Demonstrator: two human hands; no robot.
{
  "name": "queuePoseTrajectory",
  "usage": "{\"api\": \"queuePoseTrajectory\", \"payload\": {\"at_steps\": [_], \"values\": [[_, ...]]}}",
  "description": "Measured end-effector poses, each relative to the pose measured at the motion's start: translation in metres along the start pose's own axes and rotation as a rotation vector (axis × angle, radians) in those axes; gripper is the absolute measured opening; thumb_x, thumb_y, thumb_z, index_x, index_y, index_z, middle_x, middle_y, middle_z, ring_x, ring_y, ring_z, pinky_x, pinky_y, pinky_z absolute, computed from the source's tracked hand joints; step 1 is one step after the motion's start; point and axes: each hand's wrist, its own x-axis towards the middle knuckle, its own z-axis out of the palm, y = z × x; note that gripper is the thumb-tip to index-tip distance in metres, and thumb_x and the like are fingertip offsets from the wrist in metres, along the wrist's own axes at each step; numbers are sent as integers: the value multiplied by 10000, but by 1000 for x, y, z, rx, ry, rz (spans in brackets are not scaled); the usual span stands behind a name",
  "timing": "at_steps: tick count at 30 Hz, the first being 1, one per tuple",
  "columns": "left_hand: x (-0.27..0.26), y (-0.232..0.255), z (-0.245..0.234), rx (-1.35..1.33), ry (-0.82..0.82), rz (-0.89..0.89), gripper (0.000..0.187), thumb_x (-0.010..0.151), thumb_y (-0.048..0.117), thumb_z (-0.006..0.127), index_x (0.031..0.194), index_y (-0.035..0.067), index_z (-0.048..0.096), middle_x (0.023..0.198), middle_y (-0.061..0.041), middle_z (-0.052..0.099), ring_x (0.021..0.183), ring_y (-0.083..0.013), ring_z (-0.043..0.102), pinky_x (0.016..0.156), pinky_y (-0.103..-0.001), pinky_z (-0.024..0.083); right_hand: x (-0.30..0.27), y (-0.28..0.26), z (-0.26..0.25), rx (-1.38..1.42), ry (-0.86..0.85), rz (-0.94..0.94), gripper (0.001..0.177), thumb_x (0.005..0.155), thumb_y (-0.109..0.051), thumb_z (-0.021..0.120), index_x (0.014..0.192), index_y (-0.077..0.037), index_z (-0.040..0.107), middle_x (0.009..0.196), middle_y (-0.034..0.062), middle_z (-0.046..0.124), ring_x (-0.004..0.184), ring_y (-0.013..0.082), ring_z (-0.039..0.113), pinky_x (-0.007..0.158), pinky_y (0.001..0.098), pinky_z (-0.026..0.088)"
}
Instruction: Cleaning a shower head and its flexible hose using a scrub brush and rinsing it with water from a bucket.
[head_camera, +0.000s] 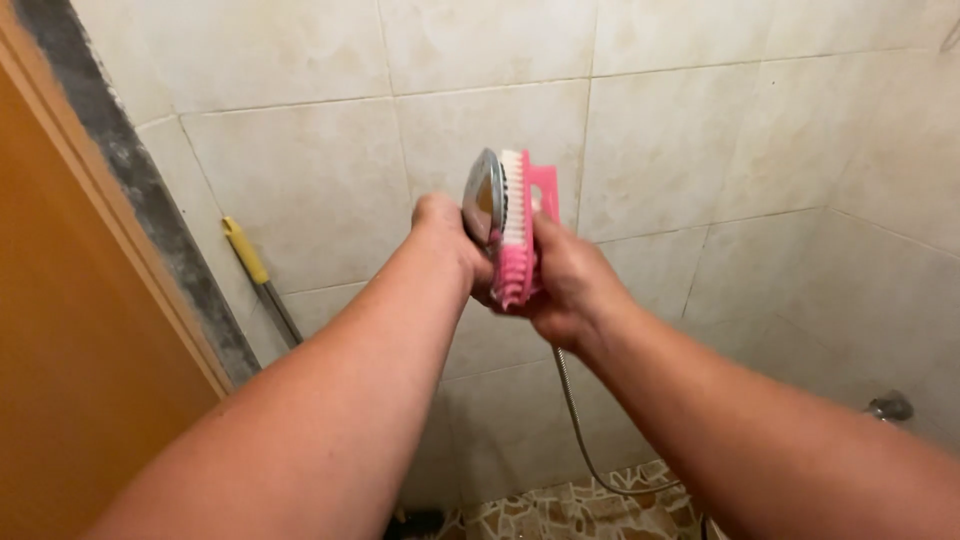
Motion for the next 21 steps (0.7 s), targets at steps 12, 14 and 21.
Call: {"api": "queuePoseTrajectory", "payload": {"at_steps": [12,14,21], "values": [[12,-11,15,276,-473,866,959,901,795,164,1394,98,601,1297,-119,681,1209,-274,628,1041,-434,501,-17,-68,60,-411,223,-84,319,986,-385,501,897,-125,663,719,35,649,590,163,561,544,371,466],[21,-4,11,205,-476,843,820,964,716,213,1311,104,635,1160,-92,685,1029,-247,627,873,-428,512,-17,-61,51,-455,171,-171,356,986,-420,518,894,-101,649,705,38,627,545,161,549,499,354,450],[64,-17,-2,88,-316,689,550,1031,553,306,1039,141,670,828,-26,663,680,-170,603,576,-363,510,14,-57,36,-492,246,-520,464,918,-444,755,1014,-25,580,748,56,653,530,112,566,442,266,473]]}}
